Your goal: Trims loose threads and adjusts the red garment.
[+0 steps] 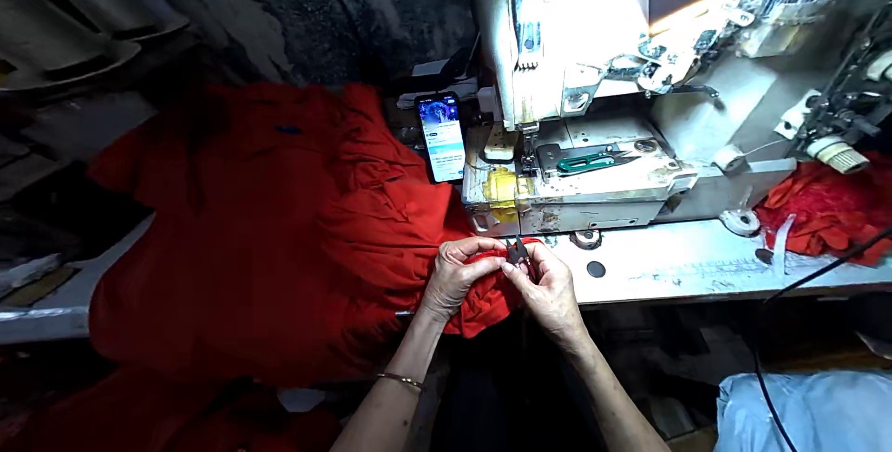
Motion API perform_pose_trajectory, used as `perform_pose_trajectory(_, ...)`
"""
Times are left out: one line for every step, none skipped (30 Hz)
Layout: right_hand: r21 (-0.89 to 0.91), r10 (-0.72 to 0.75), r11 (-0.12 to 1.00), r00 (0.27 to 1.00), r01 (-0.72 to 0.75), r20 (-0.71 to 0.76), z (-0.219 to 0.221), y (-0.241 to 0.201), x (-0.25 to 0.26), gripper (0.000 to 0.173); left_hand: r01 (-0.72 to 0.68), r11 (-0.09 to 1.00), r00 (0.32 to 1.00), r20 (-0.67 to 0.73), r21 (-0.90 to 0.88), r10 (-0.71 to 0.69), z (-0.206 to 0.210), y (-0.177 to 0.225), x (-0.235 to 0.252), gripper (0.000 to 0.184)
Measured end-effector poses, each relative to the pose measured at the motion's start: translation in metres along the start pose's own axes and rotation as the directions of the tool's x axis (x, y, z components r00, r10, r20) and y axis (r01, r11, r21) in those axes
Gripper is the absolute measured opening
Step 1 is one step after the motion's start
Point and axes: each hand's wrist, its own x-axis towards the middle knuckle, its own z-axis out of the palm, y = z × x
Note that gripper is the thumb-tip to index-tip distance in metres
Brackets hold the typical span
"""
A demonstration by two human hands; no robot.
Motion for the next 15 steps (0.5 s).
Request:
perform_pose_trajectory(-0.005, 0.006, 1.0, 1.0, -0.006, 0.001, 0.0, 0.0, 0.0, 0.011, 0.009, 1.0, 1.0, 0.011, -0.013, -0.009, 0.0, 0.0, 0.001, 0.017)
perform_pose_trajectory(-0.013, 0.007, 1.0, 1.0, -0.007, -0.005, 0.0, 0.0, 0.0, 0.011, 0.012, 1.0, 1.0, 0.02, -0.021, -0.012, 0.0, 0.0, 0.002, 0.017)
perform_pose_trajectory(-0.017, 0.005, 1.0, 1.0, -0.005, -0.013, 0.001, -0.001, 0.0, 0.011, 0.014, 1.0, 1.0, 0.023, -0.023, -0.013, -0.001, 0.0, 0.004, 0.017)
perform_pose_trajectory(-0.024, -0.003, 1.0, 1.0, 0.002, -0.023, 0.002, -0.001, 0.0, 0.011, 0.01, 1.0, 1.0, 0.023, -0.026, -0.009, -0.001, -0.001, 0.005, 0.017)
perform_pose_trajectory(-0.032, -0.015, 0.999, 0.999, 0.014, -0.031, 0.002, -0.001, 0.0, 0.011, 0.005, 1.0, 1.0, 0.023, -0.029, -0.004, 0.0, -0.002, 0.006, 0.016)
perform_pose_trajectory(-0.044, -0.028, 0.999, 0.999, 0.026, -0.035, 0.003, -0.001, -0.001, 0.011, -0.007, 0.999, 1.0, 0.022, -0.034, 0.007, 0.0, -0.003, 0.006, 0.015)
perform_pose_trajectory(-0.055, -0.041, 0.998, 0.998, 0.039, -0.038, 0.003, -0.001, -0.003, 0.011, -0.024, 0.999, 0.999, 0.025, -0.033, 0.025, -0.001, -0.006, 0.005, 0.013)
perform_pose_trajectory(-0.066, -0.055, 0.996, 0.998, 0.052, -0.043, 0.003, 0.0, -0.004, 0.012, -0.039, 0.999, 0.999, 0.032, -0.035, 0.04, -0.001, -0.009, 0.006, 0.011)
perform_pose_trajectory(-0.082, -0.067, 0.995, 0.997, 0.063, -0.047, 0.002, 0.0, -0.004, 0.012, -0.042, 0.998, 0.998, 0.037, -0.041, 0.043, -0.001, -0.011, 0.007, 0.011)
perform_pose_trajectory(-0.099, -0.076, 0.993, 0.996, 0.071, -0.051, 0.002, 0.0, -0.004, 0.012, -0.026, 0.999, 0.999, 0.031, -0.047, 0.027, 0.0, -0.01, 0.006, 0.012)
perform_pose_trajectory(-0.112, -0.081, 0.991, 0.995, 0.075, -0.056, 0.002, -0.001, -0.004, 0.012, 0.003, 0.998, 1.0, 0.017, -0.056, -0.002, 0.001, -0.008, 0.006, 0.013)
perform_pose_trajectory(-0.123, -0.089, 0.989, 0.994, 0.081, -0.06, 0.003, 0.0, -0.004, 0.012, 0.03, 0.997, 1.0, 0.011, -0.072, -0.029, 0.001, -0.006, 0.005, 0.013)
perform_pose_trajectory(-0.135, -0.101, 0.987, 0.993, 0.091, -0.065, 0.004, 0.0, -0.005, 0.012, 0.045, 0.995, 0.999, 0.014, -0.094, -0.044, 0.002, -0.006, 0.003, 0.013)
perform_pose_trajectory(-0.149, -0.116, 0.983, 0.991, 0.105, -0.065, 0.005, 0.002, -0.007, 0.012, 0.05, 0.993, 0.999, 0.017, -0.104, -0.048, 0.002, -0.006, 0.001, 0.014)
perform_pose_trajectory(-0.167, -0.14, 0.978, 0.988, 0.127, -0.067, 0.005, 0.003, -0.008, 0.012, 0.045, 0.994, 0.999, 0.018, -0.103, -0.043, 0.001, -0.007, 0.001, 0.015)
